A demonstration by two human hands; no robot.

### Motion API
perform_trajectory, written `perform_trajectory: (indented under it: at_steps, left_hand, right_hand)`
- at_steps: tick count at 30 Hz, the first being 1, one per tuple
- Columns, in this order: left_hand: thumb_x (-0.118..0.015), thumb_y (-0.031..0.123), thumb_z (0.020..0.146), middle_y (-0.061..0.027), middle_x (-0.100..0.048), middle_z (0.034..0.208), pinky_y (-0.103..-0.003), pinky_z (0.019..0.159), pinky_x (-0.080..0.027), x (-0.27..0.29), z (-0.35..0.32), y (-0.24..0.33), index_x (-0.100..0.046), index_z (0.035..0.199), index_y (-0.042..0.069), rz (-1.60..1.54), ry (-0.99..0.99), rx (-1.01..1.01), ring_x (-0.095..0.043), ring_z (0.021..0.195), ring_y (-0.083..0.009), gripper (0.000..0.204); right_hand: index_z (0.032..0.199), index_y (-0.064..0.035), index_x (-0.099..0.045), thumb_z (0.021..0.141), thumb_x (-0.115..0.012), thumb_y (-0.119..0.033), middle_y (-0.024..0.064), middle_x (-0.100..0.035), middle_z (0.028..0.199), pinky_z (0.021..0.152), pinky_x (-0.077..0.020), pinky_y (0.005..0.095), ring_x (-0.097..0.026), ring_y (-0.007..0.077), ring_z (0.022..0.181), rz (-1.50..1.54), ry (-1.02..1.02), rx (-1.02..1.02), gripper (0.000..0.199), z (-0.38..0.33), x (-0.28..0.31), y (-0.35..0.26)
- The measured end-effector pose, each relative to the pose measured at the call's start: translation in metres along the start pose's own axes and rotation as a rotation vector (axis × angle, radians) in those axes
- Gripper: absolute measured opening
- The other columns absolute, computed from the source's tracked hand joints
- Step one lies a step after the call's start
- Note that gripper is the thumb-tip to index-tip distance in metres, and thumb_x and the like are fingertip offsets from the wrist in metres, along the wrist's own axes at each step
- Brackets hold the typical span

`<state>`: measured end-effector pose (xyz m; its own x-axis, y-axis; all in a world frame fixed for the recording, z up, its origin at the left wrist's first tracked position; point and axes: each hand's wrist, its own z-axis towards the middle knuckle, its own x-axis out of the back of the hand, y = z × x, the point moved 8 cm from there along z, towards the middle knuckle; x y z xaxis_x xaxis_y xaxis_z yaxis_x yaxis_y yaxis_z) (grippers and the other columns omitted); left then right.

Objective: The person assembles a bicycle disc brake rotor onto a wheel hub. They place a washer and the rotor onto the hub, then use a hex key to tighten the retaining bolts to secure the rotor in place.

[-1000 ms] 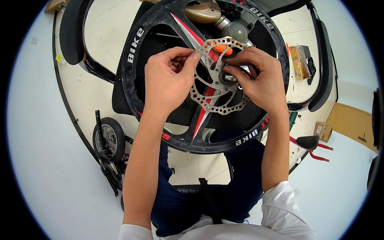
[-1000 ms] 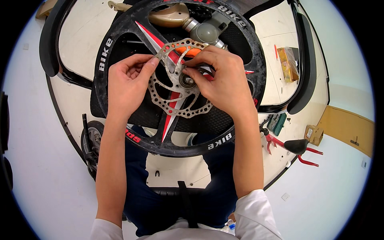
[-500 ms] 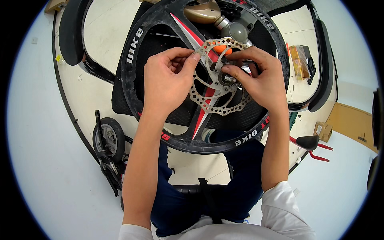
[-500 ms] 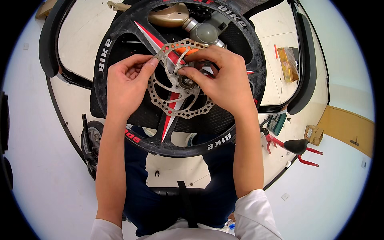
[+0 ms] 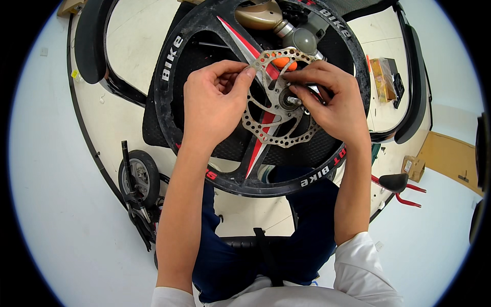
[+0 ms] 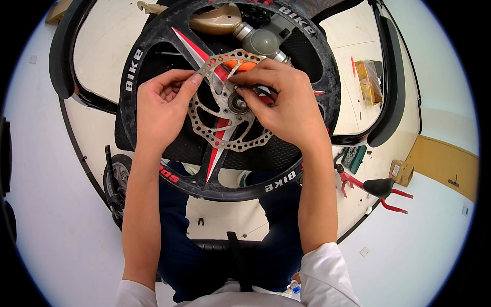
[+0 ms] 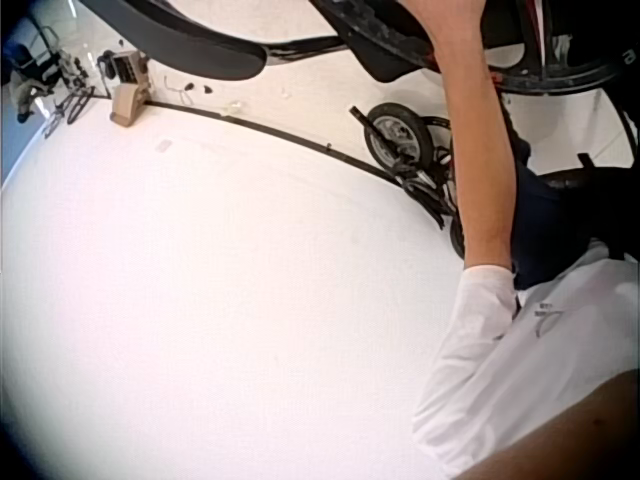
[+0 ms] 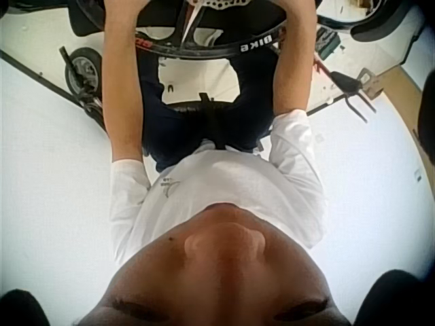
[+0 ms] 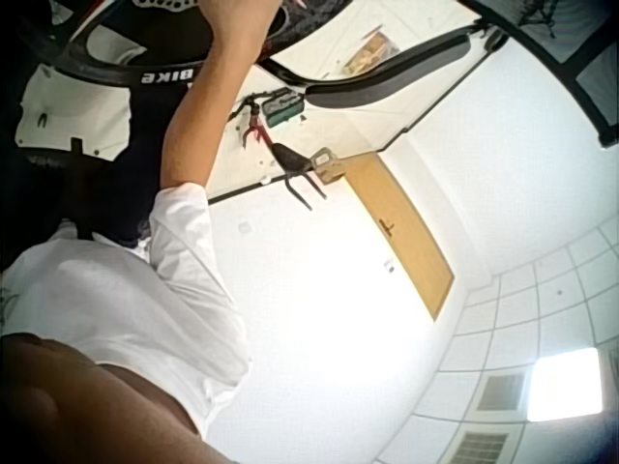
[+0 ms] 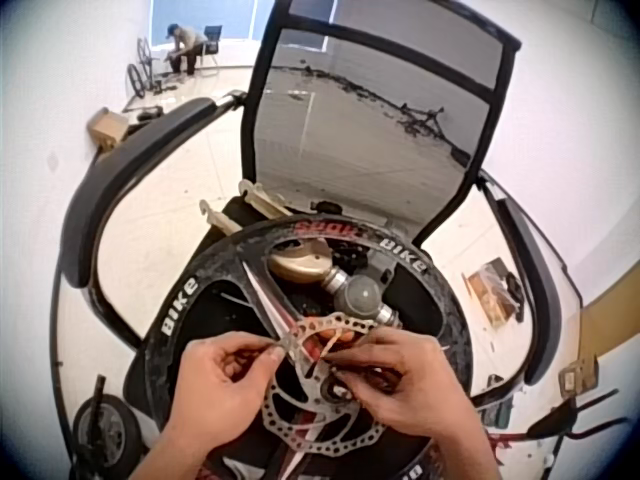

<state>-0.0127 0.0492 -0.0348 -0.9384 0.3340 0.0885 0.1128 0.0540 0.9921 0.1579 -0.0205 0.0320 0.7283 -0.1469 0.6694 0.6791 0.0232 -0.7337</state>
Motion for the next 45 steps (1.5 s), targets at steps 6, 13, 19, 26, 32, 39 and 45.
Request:
perform_trajectory:
  at_steps: [6, 13, 19, 26, 32, 39, 45]
  left_hand:
    - [-0.071, 0.012, 0.090, -0.0040, -0.068, 0.071, -0.022, 0.059, -0.047, 0.000, 0.000, 0.000, -0.074, 0.095, -0.005, -0.011, -0.001, 0.000, -0.058, 0.063, -0.0051, 0.018]
    - [-0.071, 0.012, 0.090, -0.0041, -0.068, 0.071, -0.022, 0.058, -0.047, 0.001, 0.001, 0.000, -0.074, 0.095, -0.005, -0.002, -0.010, -0.004, -0.058, 0.062, -0.0056, 0.018]
    - [-0.071, 0.012, 0.090, -0.0045, -0.068, 0.071, -0.022, 0.058, -0.047, 0.001, 0.000, 0.001, -0.074, 0.096, -0.005, 0.010, -0.017, -0.012, -0.059, 0.063, -0.0060, 0.018]
    - [-0.071, 0.008, 0.093, 0.0008, -0.067, 0.080, -0.017, 0.062, -0.045, 0.000, -0.001, 0.002, -0.073, 0.100, -0.006, 0.036, -0.031, 0.038, -0.056, 0.070, -0.0013, 0.016]
    - [-0.071, 0.011, 0.090, -0.0045, -0.068, 0.072, -0.022, 0.059, -0.048, 0.001, 0.000, 0.001, -0.074, 0.097, -0.005, 0.006, -0.011, -0.003, -0.059, 0.063, -0.0055, 0.018]
    - [-0.072, 0.012, 0.090, -0.0049, -0.069, 0.072, -0.022, 0.059, -0.048, 0.002, 0.000, 0.000, -0.074, 0.096, -0.005, -0.014, 0.000, -0.010, -0.059, 0.063, -0.0059, 0.019]
    - [-0.071, 0.012, 0.090, -0.0053, -0.069, 0.073, -0.022, 0.060, -0.048, 0.000, 0.000, 0.000, -0.074, 0.097, -0.005, -0.002, -0.010, 0.010, -0.060, 0.063, -0.0063, 0.019]
  right_hand:
    - [0.093, 0.0012, -0.073, 0.081, -0.071, 0.001, 0.0101, -0.070, 0.087, 0.063, -0.0516, 0.0264, -0.068, 0.0180, 0.075, -0.033, 0.062, 0.034, 0.013, 0.002, 0.008, -0.001]
    - [0.097, -0.0002, -0.074, 0.079, -0.072, 0.001, 0.0103, -0.073, 0.088, 0.065, -0.0516, 0.0259, -0.069, 0.0171, 0.077, -0.032, 0.044, -0.033, 0.019, -0.001, 0.008, -0.004]
    - [0.098, -0.0024, -0.076, 0.078, -0.071, 0.002, 0.0099, -0.073, 0.090, 0.069, -0.0544, 0.0291, -0.071, 0.0213, 0.080, -0.068, 0.024, 0.078, 0.021, 0.001, 0.008, -0.007]
    - [0.098, -0.0002, -0.075, 0.080, -0.070, 0.007, 0.0059, -0.070, 0.095, 0.057, -0.0448, 0.0204, -0.064, 0.0094, 0.076, -0.070, -0.003, 0.119, 0.020, 0.000, 0.008, -0.003]
    - [0.095, -0.0008, -0.075, 0.078, -0.072, 0.005, 0.0098, -0.070, 0.092, 0.070, -0.0531, 0.0294, -0.069, 0.0225, 0.082, -0.078, -0.014, 0.098, 0.019, 0.001, 0.005, -0.006]
    - [0.097, 0.0004, -0.075, 0.079, -0.071, 0.007, 0.0073, -0.069, 0.093, 0.068, -0.0523, 0.0238, -0.067, 0.0145, 0.082, -0.138, -0.021, 0.147, 0.020, 0.000, 0.001, -0.011]
    - [0.093, -0.0017, -0.075, 0.076, -0.075, 0.001, 0.0104, -0.069, 0.089, 0.072, -0.0540, 0.0334, -0.069, 0.0262, 0.080, -0.106, 0.027, 0.097, 0.017, 0.003, 0.004, -0.006]
